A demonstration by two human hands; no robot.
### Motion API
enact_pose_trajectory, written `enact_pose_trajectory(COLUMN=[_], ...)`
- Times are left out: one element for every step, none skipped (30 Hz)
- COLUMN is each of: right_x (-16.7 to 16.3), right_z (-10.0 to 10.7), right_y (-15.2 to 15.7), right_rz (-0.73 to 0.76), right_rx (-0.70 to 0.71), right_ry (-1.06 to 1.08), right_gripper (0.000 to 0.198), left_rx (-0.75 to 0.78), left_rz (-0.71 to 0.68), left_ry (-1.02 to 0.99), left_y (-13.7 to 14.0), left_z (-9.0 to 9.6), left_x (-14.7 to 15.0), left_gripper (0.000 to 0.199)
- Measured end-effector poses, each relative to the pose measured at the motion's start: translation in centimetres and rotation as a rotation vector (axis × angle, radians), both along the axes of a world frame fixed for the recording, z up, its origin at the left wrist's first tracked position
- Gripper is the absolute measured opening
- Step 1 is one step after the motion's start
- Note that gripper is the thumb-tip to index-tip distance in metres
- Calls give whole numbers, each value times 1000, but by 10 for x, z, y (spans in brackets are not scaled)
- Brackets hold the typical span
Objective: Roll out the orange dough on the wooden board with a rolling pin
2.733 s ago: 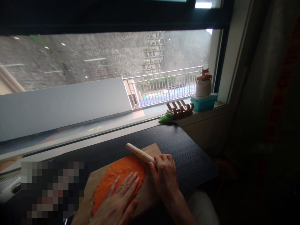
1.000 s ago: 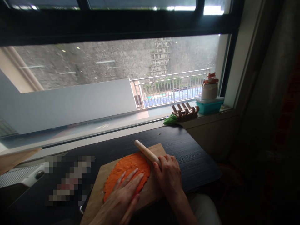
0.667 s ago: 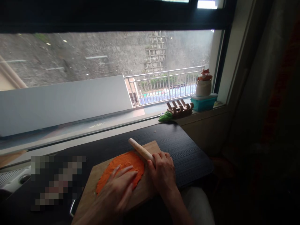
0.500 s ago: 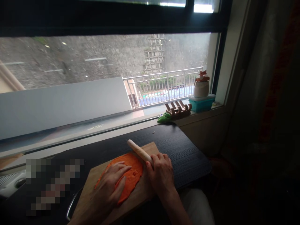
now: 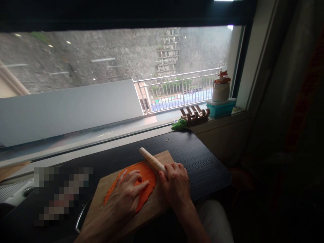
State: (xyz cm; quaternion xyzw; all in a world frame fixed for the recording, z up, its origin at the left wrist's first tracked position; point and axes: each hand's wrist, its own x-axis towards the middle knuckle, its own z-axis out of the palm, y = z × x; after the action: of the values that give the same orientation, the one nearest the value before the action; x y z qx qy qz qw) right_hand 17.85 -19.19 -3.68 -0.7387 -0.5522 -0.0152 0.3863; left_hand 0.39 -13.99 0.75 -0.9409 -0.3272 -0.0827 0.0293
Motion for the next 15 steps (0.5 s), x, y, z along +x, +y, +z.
enact_pose_trajectory(right_x=[0,0,0,0,0,0,0,0,0,0,0,0,1,1,1], right_z=[0,0,0,0,1,1,1,1,2,2,2,1,1,0,-1], right_y=[0,0,0,0,0,0,0,0,0,1,1,1,1,2,2], right_rz=[0,2,2,1,-1,-4,-7,-9,-8,-6,-2,1,4,9,13], right_rx=[-1,-2,-4,-6,-9,-14,-17,-21,-24,-27,-32,-36,-38,-39,-37], right_ry=[-1,-2,-2,-2,-2,-2,-3,-4,-6,-8,-9,-10,-10,-12,-17], right_gripper=[15,16,15,15,15,15,16,16,16,16,15,15,15,16,16], left_rx=[-7,-12,-14,-18,-24,-32,-40,-49,-60,-74,-84,-91,-94,-92,-93], left_rz=[8,18,28,36,45,49,49,44,34,24,22,33,62,103,152], left_ry=[-9,-17,-20,-14,0,15,25,26,21,12,-4,-24,-45,-68,-80], left_y=[0,0,0,0,-1,-1,-1,-1,0,2,5,8,12,16,20], left_z=[2,3,4,4,3,3,4,4,5,5,5,4,1,-2,-6], left_x=[1,2,3,5,8,10,13,15,15,14,12,7,1,-7,-15], left_gripper=[38,40,41,42,41,39,37,36,35,36,37,38,41,44,47])
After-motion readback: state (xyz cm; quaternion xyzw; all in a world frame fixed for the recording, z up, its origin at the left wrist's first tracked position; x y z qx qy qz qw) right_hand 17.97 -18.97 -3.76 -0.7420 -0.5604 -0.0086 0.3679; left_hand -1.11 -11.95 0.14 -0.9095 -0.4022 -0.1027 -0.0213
